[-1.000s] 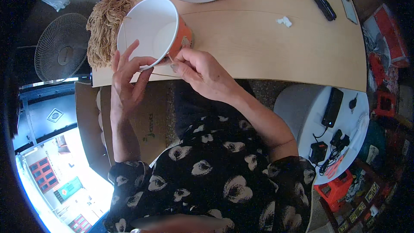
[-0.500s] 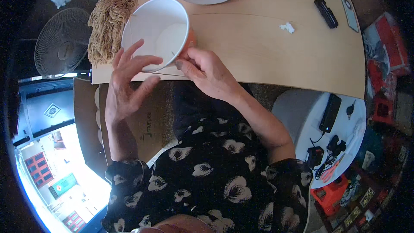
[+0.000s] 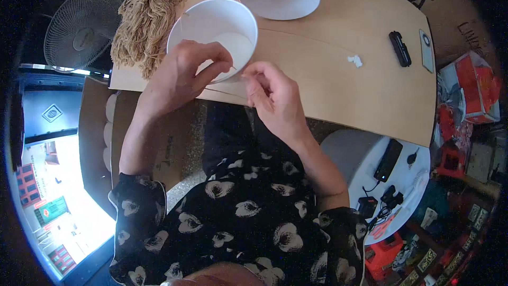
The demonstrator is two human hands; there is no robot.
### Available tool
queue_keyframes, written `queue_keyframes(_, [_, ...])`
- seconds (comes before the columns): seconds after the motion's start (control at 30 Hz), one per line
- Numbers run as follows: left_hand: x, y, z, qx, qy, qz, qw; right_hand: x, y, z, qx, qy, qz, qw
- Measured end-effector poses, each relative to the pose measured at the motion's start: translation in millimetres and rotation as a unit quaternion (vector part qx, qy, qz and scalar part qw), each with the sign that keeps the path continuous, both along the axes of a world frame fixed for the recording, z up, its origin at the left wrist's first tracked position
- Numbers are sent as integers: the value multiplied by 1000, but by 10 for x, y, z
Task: The person is threading string handles through pre-cut holes in paper buckets to assemble them.
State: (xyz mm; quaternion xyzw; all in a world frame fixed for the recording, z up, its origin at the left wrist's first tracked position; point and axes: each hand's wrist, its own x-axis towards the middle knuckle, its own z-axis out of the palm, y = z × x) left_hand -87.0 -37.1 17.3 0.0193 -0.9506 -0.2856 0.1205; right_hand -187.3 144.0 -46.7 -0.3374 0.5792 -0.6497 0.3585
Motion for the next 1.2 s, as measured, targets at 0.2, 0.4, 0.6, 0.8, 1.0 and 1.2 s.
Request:
queue_keyframes(0.2, [10, 47, 31, 12, 75, -12, 997, -42, -110, 181, 3, 197, -92, 976])
queue_keyframes(0.4, [46, 156, -52, 84, 122, 32, 988, -156, -134, 279, 37, 262, -67, 962])
queue_keyframes(0.6, [120, 325, -129, 103, 234, 102, 961, -225, -164, 370, 50, 219, -16, 974])
queue_keyframes(0.8, [371, 806, -611, 150, 138, 91, 975, -279, -134, 494, 65, 110, -1, 992])
queue_keyframes(1.0, [213, 957, -811, 257, 275, 166, 911, -220, -142, 508, 83, 116, 20, 990])
queue_keyframes(1.2, [243, 920, -594, 373, 248, 154, 880, -241, -82, 535, 80, 144, 5, 986])
